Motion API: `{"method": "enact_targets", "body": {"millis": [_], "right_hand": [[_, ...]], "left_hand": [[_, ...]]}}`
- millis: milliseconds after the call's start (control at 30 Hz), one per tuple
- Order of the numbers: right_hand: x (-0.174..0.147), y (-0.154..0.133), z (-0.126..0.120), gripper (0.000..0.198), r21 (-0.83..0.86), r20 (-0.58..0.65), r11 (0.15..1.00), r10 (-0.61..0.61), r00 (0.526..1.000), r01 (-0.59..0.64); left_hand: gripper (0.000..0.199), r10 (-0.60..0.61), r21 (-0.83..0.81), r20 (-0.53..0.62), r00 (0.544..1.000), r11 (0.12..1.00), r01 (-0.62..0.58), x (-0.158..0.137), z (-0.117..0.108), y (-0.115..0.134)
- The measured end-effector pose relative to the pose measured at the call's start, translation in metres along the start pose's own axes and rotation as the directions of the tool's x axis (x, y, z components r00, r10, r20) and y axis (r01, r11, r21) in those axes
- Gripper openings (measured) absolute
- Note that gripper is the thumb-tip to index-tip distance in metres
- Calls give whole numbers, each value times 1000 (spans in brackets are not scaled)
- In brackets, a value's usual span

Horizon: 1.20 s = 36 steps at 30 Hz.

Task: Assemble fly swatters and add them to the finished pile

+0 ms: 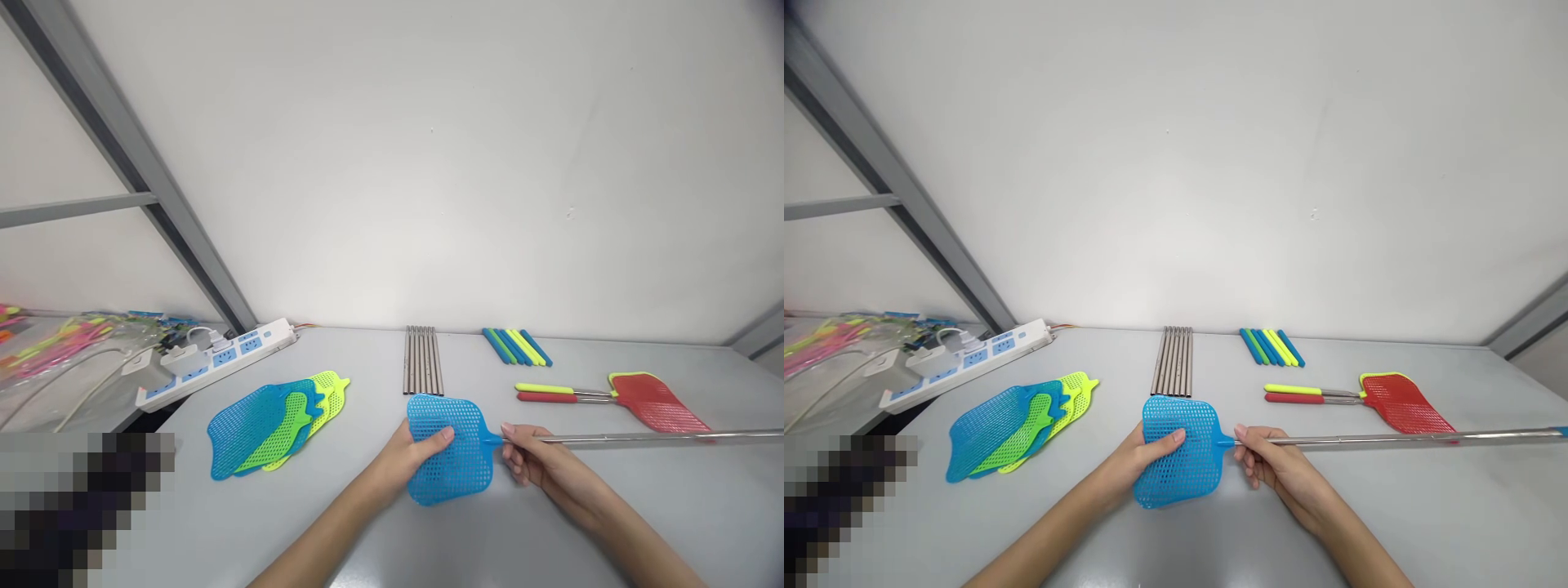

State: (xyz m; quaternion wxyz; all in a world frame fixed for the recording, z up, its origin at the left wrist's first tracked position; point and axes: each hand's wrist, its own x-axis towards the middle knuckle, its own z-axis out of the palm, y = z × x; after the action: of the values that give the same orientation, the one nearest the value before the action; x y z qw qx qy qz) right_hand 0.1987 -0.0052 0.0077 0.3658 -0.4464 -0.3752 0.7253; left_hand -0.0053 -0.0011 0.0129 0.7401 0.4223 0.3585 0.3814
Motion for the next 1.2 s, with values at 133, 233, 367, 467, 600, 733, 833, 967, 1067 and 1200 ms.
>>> {"method": "enact_targets", "body": {"millis": [133,233,367,467,600,733,833,967,1067,1200], "right_hand": [[-2,-1,1,31,-24,-1,1000,-4,1000,4],[-1,0,0,31,-11,4,1000,-1,1000,1],[1,1,-2,30,7,10,1000,-1,1000,1],[2,2,-2,29,16,16,1000,-11,1000,11],[1,2,-2,29,35,0,999,-2,1000,2],[0,1,-2,30,33,2,999,-7,1000,6],[1,2,-2,30,31,1,999,-7,1000,6],[1,2,-2,29,11,-28,1000,5,1000,-5],[0,3,-2,29,5,-37,1000,1,999,-1],[0,2,-1,29,-6,-13,1000,-8,1000,8]], "left_hand": [[32,-33,-64,26,999,997,35,-2,1,5],[30,-33,-89,-1,999,995,32,-2,1,5],[30,-7,-98,-39,999,995,3,0,-1,2],[29,21,-102,-63,998,994,-27,1,-2,1],[28,57,-139,-87,995,988,-69,3,-1,1],[31,86,-159,-131,988,982,-107,4,-1,2],[40,126,-140,-193,973,978,-154,5,-1,2],[44,156,-122,-217,964,975,-185,5,-1,2],[42,168,-117,-201,965,974,-194,6,-1,2],[41,182,-92,-189,965,975,-202,7,-2,3]]}}
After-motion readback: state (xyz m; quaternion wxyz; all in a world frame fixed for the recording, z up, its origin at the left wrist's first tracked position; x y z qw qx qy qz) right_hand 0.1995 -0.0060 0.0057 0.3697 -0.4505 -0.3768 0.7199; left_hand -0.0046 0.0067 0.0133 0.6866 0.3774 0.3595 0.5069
